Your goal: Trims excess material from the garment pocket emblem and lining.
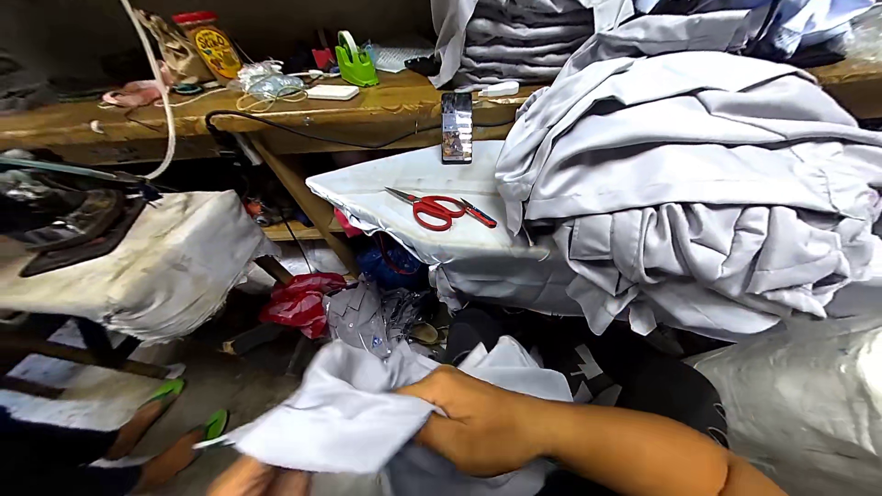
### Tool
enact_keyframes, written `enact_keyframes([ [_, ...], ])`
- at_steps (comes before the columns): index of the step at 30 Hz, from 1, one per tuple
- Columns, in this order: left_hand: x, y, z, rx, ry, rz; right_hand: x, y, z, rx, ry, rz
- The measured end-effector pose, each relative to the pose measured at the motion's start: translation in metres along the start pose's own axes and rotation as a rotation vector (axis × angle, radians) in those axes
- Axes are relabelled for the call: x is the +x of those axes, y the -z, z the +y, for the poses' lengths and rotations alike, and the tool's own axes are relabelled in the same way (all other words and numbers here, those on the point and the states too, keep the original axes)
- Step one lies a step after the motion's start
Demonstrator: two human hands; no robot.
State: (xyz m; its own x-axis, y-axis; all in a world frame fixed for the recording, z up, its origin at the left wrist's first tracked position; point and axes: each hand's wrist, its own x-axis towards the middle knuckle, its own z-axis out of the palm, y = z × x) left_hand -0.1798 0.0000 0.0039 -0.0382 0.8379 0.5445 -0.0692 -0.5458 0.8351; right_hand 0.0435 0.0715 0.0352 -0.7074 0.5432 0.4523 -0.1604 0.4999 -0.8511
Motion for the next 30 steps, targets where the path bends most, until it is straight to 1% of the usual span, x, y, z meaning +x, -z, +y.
enact_keyframes([
  [2, -0.013, 0.033, 0.008, -0.128, -0.091, -0.065, 0.008, -0.008, -0.027, 0.492, -0.049, 0.047],
  [3, -0.026, 0.046, 0.007, -0.218, -0.107, -0.058, 0.011, -0.012, -0.038, 0.729, -0.097, 0.069],
  [4, -0.041, 0.044, 0.005, -0.273, -0.149, 0.010, 0.014, -0.013, -0.045, 0.898, -0.131, 0.095],
  [5, -0.052, 0.032, 0.003, -0.262, -0.192, 0.078, 0.015, -0.014, -0.046, 1.001, -0.149, 0.121],
  [6, -0.056, 0.013, 0.002, -0.169, -0.214, 0.099, 0.015, -0.013, -0.041, 1.056, -0.177, 0.161],
  [7, -0.051, -0.010, 0.005, -0.042, -0.174, 0.073, 0.012, -0.011, -0.031, 1.075, -0.221, 0.225],
  [8, -0.040, -0.033, 0.010, -0.017, -0.041, 0.058, 0.008, -0.010, -0.018, 1.068, -0.278, 0.303],
  [9, -0.030, -0.048, 0.007, 0.023, 0.078, 0.069, 0.002, -0.008, -0.005, 1.023, -0.346, 0.379],
  [11, -0.026, -0.060, -0.015, 0.026, 0.220, 0.089, -0.016, -0.004, 0.021, 0.802, -0.517, 0.482],
  [12, -0.028, -0.063, -0.028, -0.015, 0.265, 0.088, -0.027, 0.000, 0.036, 0.611, -0.575, 0.496],
  [13, -0.029, -0.067, -0.038, -0.046, 0.297, 0.095, -0.042, 0.005, 0.053, 0.363, -0.589, 0.493],
  [14, -0.027, -0.073, -0.047, -0.054, 0.318, 0.110, -0.057, 0.011, 0.068, 0.091, -0.554, 0.500],
  [15, -0.024, -0.079, -0.054, -0.033, 0.326, 0.122, -0.072, 0.016, 0.078, -0.154, -0.478, 0.529],
  [16, -0.020, -0.086, -0.061, 0.008, 0.324, 0.137, -0.084, 0.022, 0.080, -0.336, -0.380, 0.552],
  [17, -0.016, -0.091, -0.067, 0.064, 0.312, 0.152, -0.090, 0.025, 0.076, -0.458, -0.278, 0.547],
  [18, -0.012, -0.097, -0.073, 0.103, 0.296, 0.154, -0.092, 0.027, 0.067, -0.519, -0.195, 0.512],
  [20, -0.006, -0.106, -0.081, 0.141, 0.274, 0.118, -0.088, 0.025, 0.049, -0.611, -0.123, 0.420],
  [21, -0.005, -0.107, -0.082, 0.160, 0.270, 0.075, -0.086, 0.024, 0.047, -0.667, -0.099, 0.405],
  [23, -0.001, -0.101, -0.084, 0.281, 0.274, -0.037, -0.081, 0.028, 0.053, -0.744, -0.056, 0.479],
  [24, 0.002, -0.092, -0.084, 0.409, 0.262, -0.082, -0.080, 0.035, 0.055, -0.750, -0.052, 0.518],
  [25, 0.003, -0.083, -0.084, 0.580, 0.220, -0.090, -0.079, 0.042, 0.055, -0.743, -0.042, 0.546],
  [26, 0.004, -0.074, -0.081, 0.729, 0.144, -0.059, -0.080, 0.048, 0.055, -0.733, -0.025, 0.556],
  [27, 0.008, -0.066, -0.075, 0.797, 0.062, -0.017, -0.080, 0.052, 0.054, -0.714, -0.003, 0.533],
  [28, 0.013, -0.059, -0.066, 0.824, -0.003, 0.016, -0.081, 0.054, 0.053, -0.680, 0.028, 0.489],
  [29, 0.019, -0.056, -0.056, 0.824, -0.052, 0.010, -0.080, 0.052, 0.050, -0.631, 0.071, 0.439],
  [30, 0.025, -0.057, -0.047, 0.807, -0.090, -0.046, -0.078, 0.049, 0.046, -0.568, 0.122, 0.398],
])
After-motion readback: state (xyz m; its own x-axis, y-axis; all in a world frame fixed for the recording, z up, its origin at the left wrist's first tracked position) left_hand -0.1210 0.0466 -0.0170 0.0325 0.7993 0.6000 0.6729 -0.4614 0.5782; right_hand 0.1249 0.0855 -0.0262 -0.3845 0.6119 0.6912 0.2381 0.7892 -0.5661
